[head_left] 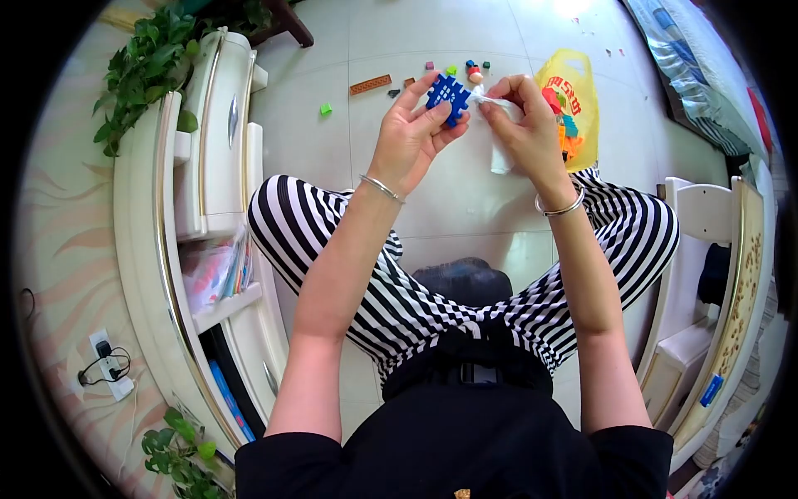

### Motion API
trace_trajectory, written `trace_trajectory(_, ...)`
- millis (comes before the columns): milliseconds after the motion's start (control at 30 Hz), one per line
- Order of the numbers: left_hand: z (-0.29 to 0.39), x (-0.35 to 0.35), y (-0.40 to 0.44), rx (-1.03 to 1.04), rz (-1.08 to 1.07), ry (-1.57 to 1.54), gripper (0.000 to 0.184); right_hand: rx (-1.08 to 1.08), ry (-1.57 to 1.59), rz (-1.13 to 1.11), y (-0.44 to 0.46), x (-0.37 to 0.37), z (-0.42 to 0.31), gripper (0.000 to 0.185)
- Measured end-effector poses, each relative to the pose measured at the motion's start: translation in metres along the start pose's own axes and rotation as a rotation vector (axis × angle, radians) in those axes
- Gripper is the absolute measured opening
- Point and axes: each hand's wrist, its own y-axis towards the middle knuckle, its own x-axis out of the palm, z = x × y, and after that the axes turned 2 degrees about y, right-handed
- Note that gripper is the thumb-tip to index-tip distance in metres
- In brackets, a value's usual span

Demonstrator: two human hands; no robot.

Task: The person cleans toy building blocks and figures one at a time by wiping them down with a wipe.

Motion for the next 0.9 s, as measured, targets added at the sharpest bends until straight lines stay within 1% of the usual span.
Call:
trace_trajectory(33,-0.002,-0.001,-0.001,-0.005,0.004,-0.003,0.039,-0.024,0.037,0.004,-0.002,0.001,-0.005,0.017)
trace_trajectory(67,-0.003,-0.002,-0.001,-0.050,-0.029,-0.023,0.039,-0.094,0.071,-0.042,-0.003,0.004,-0.005,0.016)
trace_trajectory(100,-0.003,-0.001,0.001,-0.093,-0.066,-0.041,0.039,-0.095,0.069,-0.036,-0.002,0.005,-0.004,0.016)
trace_trajectory(167,-0.005,0.002,0.000,-0.111,-0.105,-0.015,0.036,-0.018,0.112,-0.003,0.000,0.009,0.000,0.016)
trace_trajectory(233,-0.004,0.001,-0.002,-0.128,-0.131,0.008,0.035,-0.047,0.132,0.003,0.000,0.012,-0.006,0.016)
trace_trajectory(300,-0.003,0.003,-0.002,-0.129,-0.205,0.037,0.036,-0.077,0.100,0.017,-0.001,0.013,-0.010,0.016)
trace_trajectory(333,-0.002,0.006,-0.003,-0.129,-0.205,0.036,0.036,-0.076,0.099,0.016,-0.001,0.013,-0.010,0.016)
trace_trajectory(400,0.000,0.011,-0.006,-0.092,-0.231,0.114,0.039,-0.170,-0.048,-0.002,0.000,0.012,-0.011,0.017)
trace_trajectory(433,0.001,0.010,-0.005,-0.092,-0.231,0.114,0.039,-0.170,-0.047,-0.001,0.001,0.012,-0.011,0.017)
trace_trajectory(500,0.001,0.006,-0.004,-0.128,-0.220,0.124,0.038,-0.235,-0.147,-0.047,0.003,0.011,-0.009,0.018)
trace_trajectory(600,0.003,0.001,0.000,-0.151,-0.215,0.042,0.037,-0.235,-0.225,-0.009,0.006,0.006,-0.013,0.017)
trace_trajectory(633,0.004,0.001,-0.001,-0.152,-0.214,0.042,0.037,-0.234,-0.225,-0.009,0.008,0.006,-0.017,0.017)
trace_trajectory(700,0.006,0.003,-0.002,-0.116,-0.210,0.116,0.037,-0.208,-0.030,-0.065,0.009,0.005,-0.025,0.015)
trace_trajectory(733,0.007,0.004,-0.002,-0.120,-0.214,0.117,0.037,-0.249,-0.074,-0.133,0.011,0.003,-0.026,0.014)
trace_trajectory(767,0.009,0.004,-0.002,-0.131,-0.224,0.113,0.038,-0.249,-0.077,-0.128,0.013,0.000,-0.026,0.014)
trace_trajectory(833,0.011,0.007,-0.001,-0.137,-0.231,0.110,0.040,-0.006,-0.086,-0.133,0.018,-0.005,-0.025,0.013)
trace_trajectory(867,0.012,0.008,-0.001,-0.134,-0.216,0.060,0.043,-0.207,-0.310,-0.060,0.020,-0.009,-0.021,0.013)
trace_trajectory(900,0.012,0.008,-0.001,-0.134,-0.200,0.008,0.046,-0.207,-0.308,-0.064,0.019,-0.008,-0.023,0.013)
